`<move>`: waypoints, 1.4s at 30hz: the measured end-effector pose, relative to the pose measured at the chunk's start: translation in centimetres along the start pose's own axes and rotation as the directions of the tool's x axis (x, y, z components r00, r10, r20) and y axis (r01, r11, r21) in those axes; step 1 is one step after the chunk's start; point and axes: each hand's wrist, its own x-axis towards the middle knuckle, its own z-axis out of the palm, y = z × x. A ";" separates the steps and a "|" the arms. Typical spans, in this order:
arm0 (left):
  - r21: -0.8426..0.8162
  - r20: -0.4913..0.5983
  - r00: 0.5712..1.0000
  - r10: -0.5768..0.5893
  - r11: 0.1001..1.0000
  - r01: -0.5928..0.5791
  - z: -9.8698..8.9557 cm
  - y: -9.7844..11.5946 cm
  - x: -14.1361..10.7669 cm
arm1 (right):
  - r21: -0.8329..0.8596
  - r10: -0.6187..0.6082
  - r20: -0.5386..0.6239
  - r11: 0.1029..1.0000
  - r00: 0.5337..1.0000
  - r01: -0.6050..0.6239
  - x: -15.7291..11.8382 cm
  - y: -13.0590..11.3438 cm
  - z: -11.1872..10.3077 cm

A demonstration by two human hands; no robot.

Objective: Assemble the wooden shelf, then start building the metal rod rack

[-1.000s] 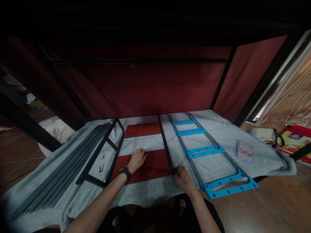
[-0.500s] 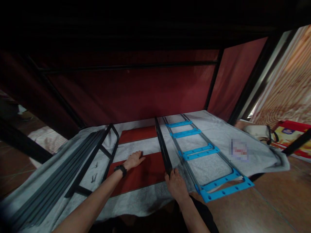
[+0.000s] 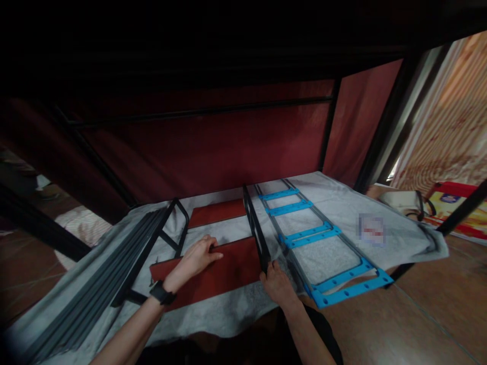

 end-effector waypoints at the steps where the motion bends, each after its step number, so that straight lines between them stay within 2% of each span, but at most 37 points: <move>1: 0.023 -0.005 1.000 -0.008 1.000 0.008 -0.2 0.7 -0.9 | 0.002 0.048 0.003 0.999 0.999 -0.048 0.0 0.0 0.0; 3: 0.057 -0.010 1.000 -0.025 0.998 0.025 -0.5 1.9 -2.6 | 0.017 0.115 0.012 0.993 0.993 -0.115 -0.1 -0.2 -0.1; 6: 0.081 -0.024 0.999 -0.035 0.996 0.037 -0.5 3.3 -4.4 | 0.050 0.142 0.048 0.988 0.989 -0.145 -0.2 -0.6 -0.5; 9: 0.102 -0.048 0.999 -0.013 0.995 0.018 -0.5 4.4 -5.4 | 0.055 0.151 0.102 0.986 0.983 -0.157 -0.2 -1.0 -1.0; 12: 0.112 -0.025 0.999 0.046 0.993 -0.043 -0.4 5.5 -5.7 | 0.062 0.165 0.129 0.983 0.978 -0.174 -0.1 -1.4 -1.3; 18: 0.175 0.049 0.981 0.190 0.965 -0.196 0.3 7.5 -4.4 | 0.059 0.213 0.190 0.972 0.958 -0.228 0.3 -1.6 -1.3; 26: 0.085 0.188 0.894 0.406 0.900 -0.427 1.0 9.5 -1.2 | 0.195 0.193 0.210 0.952 0.958 -0.235 0.7 -0.9 -1.2; 30: -0.006 0.234 0.876 0.423 0.901 -0.433 0.7 9.3 -0.1 | 0.294 0.251 0.203 0.906 0.946 -0.304 1.1 -0.4 -1.3; 34: -0.071 0.209 0.896 0.391 0.920 -0.385 0.1 8.7 0.5 | 0.441 0.317 0.195 0.817 0.928 -0.372 1.6 0.2 -1.7; 42: -0.100 0.173 0.903 0.394 0.919 -0.382 -0.6 8.2 0.9 | 0.501 0.357 0.244 0.750 0.901 -0.433 1.7 0.4 -1.8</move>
